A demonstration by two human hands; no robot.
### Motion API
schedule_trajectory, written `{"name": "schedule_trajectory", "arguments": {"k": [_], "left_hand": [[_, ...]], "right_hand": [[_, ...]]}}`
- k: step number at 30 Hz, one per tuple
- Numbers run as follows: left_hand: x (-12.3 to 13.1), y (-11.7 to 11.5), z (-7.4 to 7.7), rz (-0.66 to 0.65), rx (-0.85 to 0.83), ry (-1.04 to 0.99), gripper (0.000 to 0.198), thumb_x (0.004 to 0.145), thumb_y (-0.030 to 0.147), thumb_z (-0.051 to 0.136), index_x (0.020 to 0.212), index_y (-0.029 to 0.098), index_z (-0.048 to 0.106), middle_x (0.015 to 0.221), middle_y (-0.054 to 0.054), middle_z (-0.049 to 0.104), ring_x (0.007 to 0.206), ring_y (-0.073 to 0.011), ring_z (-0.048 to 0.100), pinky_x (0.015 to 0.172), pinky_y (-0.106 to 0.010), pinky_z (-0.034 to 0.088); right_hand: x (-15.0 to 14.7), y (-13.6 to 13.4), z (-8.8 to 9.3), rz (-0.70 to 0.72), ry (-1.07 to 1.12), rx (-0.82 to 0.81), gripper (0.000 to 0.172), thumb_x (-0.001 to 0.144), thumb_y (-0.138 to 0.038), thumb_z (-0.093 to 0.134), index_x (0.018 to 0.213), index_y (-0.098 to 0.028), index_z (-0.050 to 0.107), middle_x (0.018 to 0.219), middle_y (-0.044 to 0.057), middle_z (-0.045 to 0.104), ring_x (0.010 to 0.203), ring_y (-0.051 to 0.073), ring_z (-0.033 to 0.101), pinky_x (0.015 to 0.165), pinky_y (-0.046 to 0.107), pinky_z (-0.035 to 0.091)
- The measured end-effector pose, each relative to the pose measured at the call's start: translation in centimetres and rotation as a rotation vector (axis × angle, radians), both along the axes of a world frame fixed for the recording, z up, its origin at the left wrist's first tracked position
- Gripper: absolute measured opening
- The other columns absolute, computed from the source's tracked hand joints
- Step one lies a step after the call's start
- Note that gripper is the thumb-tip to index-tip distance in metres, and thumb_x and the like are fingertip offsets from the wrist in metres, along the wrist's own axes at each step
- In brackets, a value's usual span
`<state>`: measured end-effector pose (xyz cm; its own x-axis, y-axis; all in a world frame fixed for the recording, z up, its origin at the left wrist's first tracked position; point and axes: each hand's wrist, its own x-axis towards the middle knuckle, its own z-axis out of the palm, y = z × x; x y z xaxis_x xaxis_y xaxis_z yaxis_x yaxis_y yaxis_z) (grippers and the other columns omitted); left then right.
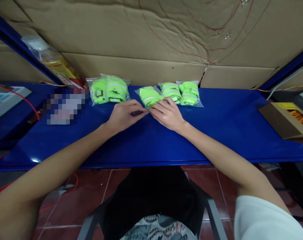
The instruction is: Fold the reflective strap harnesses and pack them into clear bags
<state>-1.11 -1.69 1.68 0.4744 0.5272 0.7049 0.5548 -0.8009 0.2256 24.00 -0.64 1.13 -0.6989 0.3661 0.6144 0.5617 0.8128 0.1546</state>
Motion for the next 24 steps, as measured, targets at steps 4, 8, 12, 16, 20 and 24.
{"name": "schedule_trajectory", "arguments": {"k": [4, 8, 12, 16, 20, 24], "left_hand": [[-0.2, 0.1, 0.2, -0.006, -0.015, 0.014, 0.018, 0.105, 0.032, 0.070, 0.098, 0.021, 0.084, 0.096, -0.004, 0.082, 0.077, -0.0133, 0.074, 0.070, -0.025, 0.057], [-0.4, -0.2, 0.7, -0.021, -0.004, 0.089, 0.019, 0.106, 0.031, 0.067, 0.099, 0.022, 0.084, 0.098, -0.004, 0.082, 0.082, -0.0141, 0.076, 0.074, -0.026, 0.058], [-0.2, -0.6, 1.0, 0.005, 0.023, 0.142, 0.021, 0.108, 0.029, 0.064, 0.101, 0.022, 0.083, 0.101, -0.004, 0.083, 0.087, -0.0156, 0.078, 0.078, -0.027, 0.059], [-0.1, -0.7, 1.1, 0.011, 0.065, 0.170, 0.020, 0.108, 0.026, 0.064, 0.100, 0.021, 0.082, 0.102, -0.003, 0.085, 0.089, -0.0169, 0.079, 0.077, -0.028, 0.058], [0.0, -0.7, 0.9, 0.024, 0.065, 0.166, 0.020, 0.107, 0.025, 0.064, 0.100, 0.022, 0.082, 0.102, -0.002, 0.085, 0.086, -0.0160, 0.079, 0.076, -0.028, 0.058], [0.1, -0.8, 0.9, 0.021, 0.056, 0.122, 0.019, 0.106, 0.026, 0.064, 0.097, 0.021, 0.081, 0.102, -0.003, 0.084, 0.081, -0.0134, 0.077, 0.070, -0.025, 0.056]], "right_hand": [[0.2, 0.0, 0.1, 0.040, 0.022, 0.002, 0.028, 0.113, -0.023, 0.054, 0.123, -0.022, 0.081, 0.115, 0.008, 0.083, 0.100, 0.024, 0.069, 0.103, 0.049, 0.047], [0.2, -0.1, 0.3, 0.035, -0.003, 0.002, 0.029, 0.114, -0.024, 0.053, 0.118, -0.022, 0.081, 0.111, 0.007, 0.083, 0.098, 0.023, 0.069, 0.104, 0.048, 0.048], [0.2, -0.1, 0.4, 0.041, 0.003, 0.021, 0.028, 0.113, -0.025, 0.053, 0.113, -0.022, 0.081, 0.110, 0.007, 0.082, 0.099, 0.023, 0.069, 0.104, 0.048, 0.048], [-0.1, -0.1, 0.2, 0.038, 0.001, 0.052, 0.029, 0.114, -0.025, 0.051, 0.111, -0.022, 0.081, 0.110, 0.006, 0.082, 0.098, 0.023, 0.068, 0.103, 0.046, 0.047], [-0.3, -0.2, 0.1, 0.006, 0.031, -0.024, 0.026, 0.112, -0.023, 0.054, 0.112, -0.023, 0.080, 0.111, 0.007, 0.082, 0.099, 0.024, 0.069, 0.101, 0.048, 0.046], [-0.3, -0.2, 0.0, -0.028, 0.080, -0.022, 0.023, 0.111, -0.025, 0.058, 0.108, -0.020, 0.080, 0.109, 0.008, 0.084, 0.097, 0.025, 0.071, 0.097, 0.046, 0.046]]}}
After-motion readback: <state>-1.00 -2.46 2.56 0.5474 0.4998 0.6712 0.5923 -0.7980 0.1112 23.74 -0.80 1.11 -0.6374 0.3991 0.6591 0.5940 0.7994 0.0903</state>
